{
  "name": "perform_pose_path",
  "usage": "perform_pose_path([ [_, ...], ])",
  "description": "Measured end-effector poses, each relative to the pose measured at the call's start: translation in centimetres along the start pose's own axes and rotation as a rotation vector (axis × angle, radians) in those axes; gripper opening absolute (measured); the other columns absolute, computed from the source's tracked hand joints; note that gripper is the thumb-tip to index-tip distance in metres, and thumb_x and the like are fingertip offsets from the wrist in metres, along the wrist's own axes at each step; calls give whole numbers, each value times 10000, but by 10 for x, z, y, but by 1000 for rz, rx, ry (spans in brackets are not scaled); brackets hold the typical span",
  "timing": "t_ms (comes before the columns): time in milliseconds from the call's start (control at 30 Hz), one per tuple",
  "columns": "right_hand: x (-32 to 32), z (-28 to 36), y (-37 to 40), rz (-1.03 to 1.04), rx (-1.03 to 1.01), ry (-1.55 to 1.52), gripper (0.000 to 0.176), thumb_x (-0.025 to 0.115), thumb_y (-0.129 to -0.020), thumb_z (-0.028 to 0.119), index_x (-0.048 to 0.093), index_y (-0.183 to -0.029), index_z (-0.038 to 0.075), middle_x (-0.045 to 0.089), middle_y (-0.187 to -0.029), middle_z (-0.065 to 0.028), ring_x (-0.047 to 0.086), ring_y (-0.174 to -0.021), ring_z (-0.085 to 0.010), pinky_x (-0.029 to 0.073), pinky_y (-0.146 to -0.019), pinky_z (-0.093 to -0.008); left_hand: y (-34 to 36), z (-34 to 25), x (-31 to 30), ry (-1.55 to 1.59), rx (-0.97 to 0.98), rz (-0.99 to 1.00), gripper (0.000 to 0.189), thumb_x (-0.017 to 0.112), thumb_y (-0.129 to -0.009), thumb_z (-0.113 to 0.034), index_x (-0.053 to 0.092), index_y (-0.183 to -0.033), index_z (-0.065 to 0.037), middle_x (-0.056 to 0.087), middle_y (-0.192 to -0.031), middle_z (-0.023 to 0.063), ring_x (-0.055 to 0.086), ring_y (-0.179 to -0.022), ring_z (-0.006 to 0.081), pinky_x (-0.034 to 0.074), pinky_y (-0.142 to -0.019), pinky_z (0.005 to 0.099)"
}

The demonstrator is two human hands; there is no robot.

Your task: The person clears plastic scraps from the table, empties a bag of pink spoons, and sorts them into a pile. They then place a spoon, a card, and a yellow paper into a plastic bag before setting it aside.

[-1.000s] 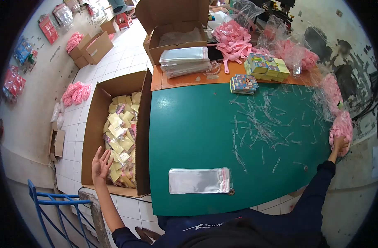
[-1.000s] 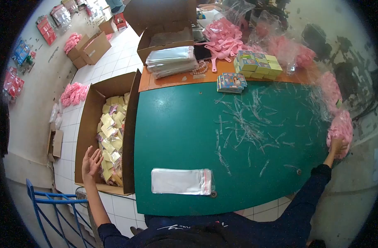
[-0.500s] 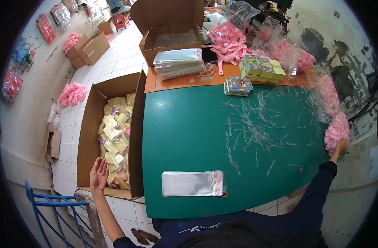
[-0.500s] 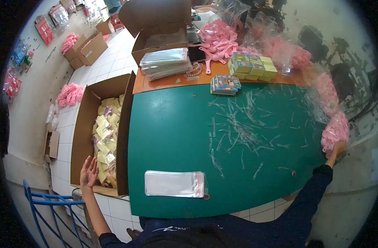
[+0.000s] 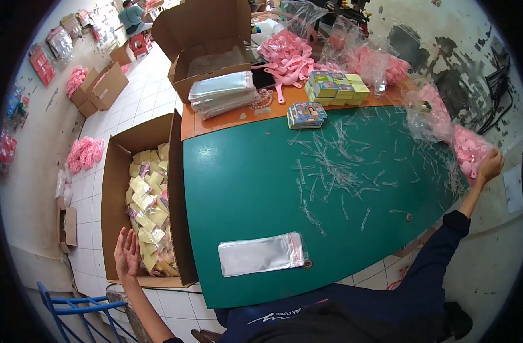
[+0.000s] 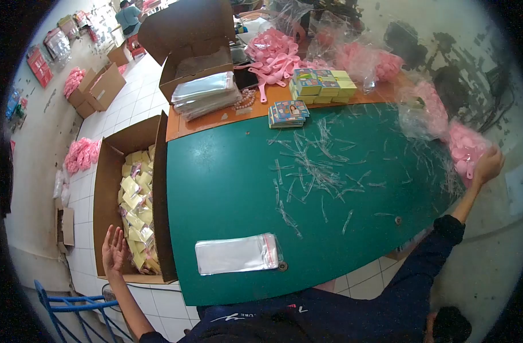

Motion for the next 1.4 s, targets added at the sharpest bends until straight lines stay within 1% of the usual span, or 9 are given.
perform_pose_path([
  [200, -121, 109, -40, 10, -91, -189, 249, 507, -917, 237, 622, -1020, 41, 609, -931, -94, 593, -874, -244, 454, -783, -313, 15, -20, 74, -131, 103, 124, 488, 521, -909, -328, 401, -1312, -82, 521, -1204, 104, 482, -1151, 181, 372, -974, 311],
  [433, -161, 214, 8, 255, 487, -1277, 215, 517, -925, 166, 603, -978, -24, 596, -903, -40, 556, -831, -118, 450, -772, -262, 47, -16, 248, -425, 156, 549, 440, 435, -951, -319, 398, -1301, -56, 535, -1186, 115, 493, -1139, 201, 385, -942, 337],
  [633, -182, 408, 114, 426, 213, -1769, 148, 527, -871, 93, 559, -741, 31, 541, -845, -57, 513, -826, -138, 397, -750, -256, 21, 49, 325, 115, -146, 557, 872, 534, -820, -576, 35, -1427, -199, 263, -1385, 238, 416, -1204, 352, 430, -899, 536],
  [700, -190, 460, 148, 537, 33, -1855, 145, 538, -862, 97, 551, -744, 15, 545, -825, -81, 524, -796, -160, 414, -720, -270, -5, 59, 326, 365, -255, 807, 803, 597, -819, -491, 127, -1407, -211, 408, -1312, 174, 520, -1097, 305, 472, -849, 531],
  [767, -215, 496, 160, 528, -123, -1847, 112, 537, -841, 65, 547, -746, 7, 549, -805, -101, 535, -744, -187, 432, -689, -292, -22, 65, 289, 167, -8, 392, 561, 593, -837, -425, 445, -1254, -81, 563, -1173, 114, 582, -1020, 263, 503, -843, 445],
  [967, -185, 555, 205, 888, -416, -1979, 88, 502, -857, 42, 543, -802, -12, 612, -883, -127, 603, -810, -250, 468, -745, -320, -55, 71, 221, 314, 274, 294, 239, 602, -837, -165, 538, -1046, -68, 608, -945, 55, 619, -839, 169, 543, -749, 333],
  [1033, -118, 547, 218, 1096, -5, -1948, 101, 504, -863, 80, 550, -849, -8, 628, -943, -142, 615, -889, -275, 473, -796, -312, -54, 66, 217, 320, 316, 234, 218, 601, -836, -148, 531, -1031, -82, 602, -920, 47, 618, -813, 161, 546, -735, 331],
  [1167, -58, 488, 201, 1011, -506, -169, 302, 467, -800, 39, 526, -1096, 37, 501, -1207, -195, 482, -1130, -354, 404, -928, -436, -37, 57, 225, 319, 294, 133, 258, 608, -821, -109, 482, -1046, -103, 576, -954, 38, 597, -838, 147, 539, -697, 318],
  [1400, -253, 592, 180, 887, -885, -1480, 535, 628, -800, 247, 431, -1285, 138, 357, -1343, -213, 392, -1211, -385, 339, -999, -438, -33, 55, 239, 269, 310, 136, 359, 604, -823, -85, 424, -1134, -105, 559, -993, 38, 585, -839, 130, 533, -687, 304],
])
Point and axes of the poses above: each hand's wrist, its own y-axis away from the middle knuckle, its own x-axis out of the palm, z = x × y, the point moved 7 cm from there along -y, towards the middle knuckle
